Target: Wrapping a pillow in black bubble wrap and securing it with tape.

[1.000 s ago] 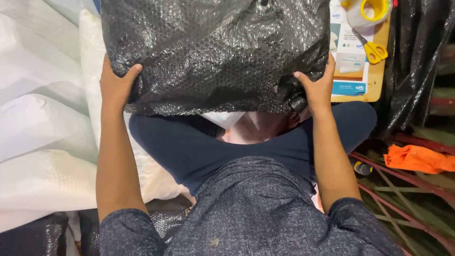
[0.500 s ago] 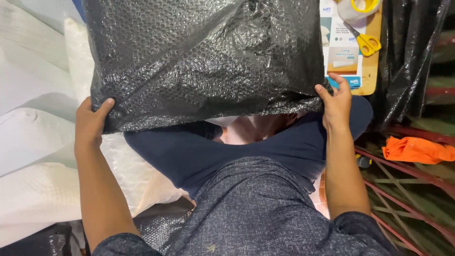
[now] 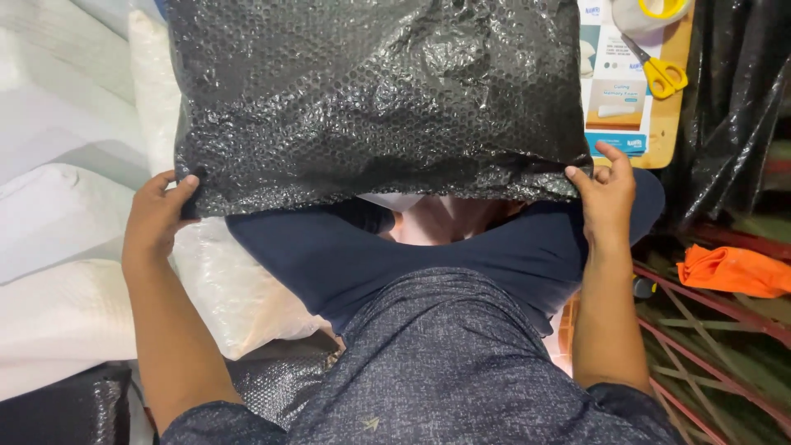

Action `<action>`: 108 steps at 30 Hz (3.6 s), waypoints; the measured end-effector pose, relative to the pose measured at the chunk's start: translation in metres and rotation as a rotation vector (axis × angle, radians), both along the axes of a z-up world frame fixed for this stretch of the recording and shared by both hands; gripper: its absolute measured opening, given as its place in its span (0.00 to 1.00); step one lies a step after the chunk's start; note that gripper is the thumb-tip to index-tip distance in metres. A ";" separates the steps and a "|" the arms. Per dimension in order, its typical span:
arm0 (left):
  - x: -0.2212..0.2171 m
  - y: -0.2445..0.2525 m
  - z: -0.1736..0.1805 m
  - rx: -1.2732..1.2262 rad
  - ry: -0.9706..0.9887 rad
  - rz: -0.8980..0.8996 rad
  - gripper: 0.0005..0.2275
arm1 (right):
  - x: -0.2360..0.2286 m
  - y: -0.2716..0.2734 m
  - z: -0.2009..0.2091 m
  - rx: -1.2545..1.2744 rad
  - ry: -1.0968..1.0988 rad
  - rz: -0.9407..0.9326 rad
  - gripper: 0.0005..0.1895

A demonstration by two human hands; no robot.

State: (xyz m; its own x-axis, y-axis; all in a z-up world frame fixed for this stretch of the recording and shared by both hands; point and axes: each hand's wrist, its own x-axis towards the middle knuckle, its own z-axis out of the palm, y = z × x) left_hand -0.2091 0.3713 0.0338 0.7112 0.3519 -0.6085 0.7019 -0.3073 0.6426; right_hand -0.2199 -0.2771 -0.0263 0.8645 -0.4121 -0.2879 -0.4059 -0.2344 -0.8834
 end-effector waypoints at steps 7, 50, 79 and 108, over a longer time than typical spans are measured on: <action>0.001 -0.003 -0.040 0.042 -0.257 0.008 0.18 | 0.008 -0.003 -0.008 -0.508 -0.199 0.266 0.38; -0.070 -0.033 0.015 0.177 -0.343 0.422 0.15 | 0.306 -0.121 -0.084 -1.263 -0.162 0.417 0.17; -0.003 -0.347 -0.030 -1.057 -0.365 -0.065 0.27 | 0.012 0.093 0.102 -0.329 -0.354 0.521 0.18; -0.012 -0.308 0.018 -0.674 -0.172 -0.350 0.25 | 0.013 0.142 0.094 -0.069 -0.271 0.614 0.07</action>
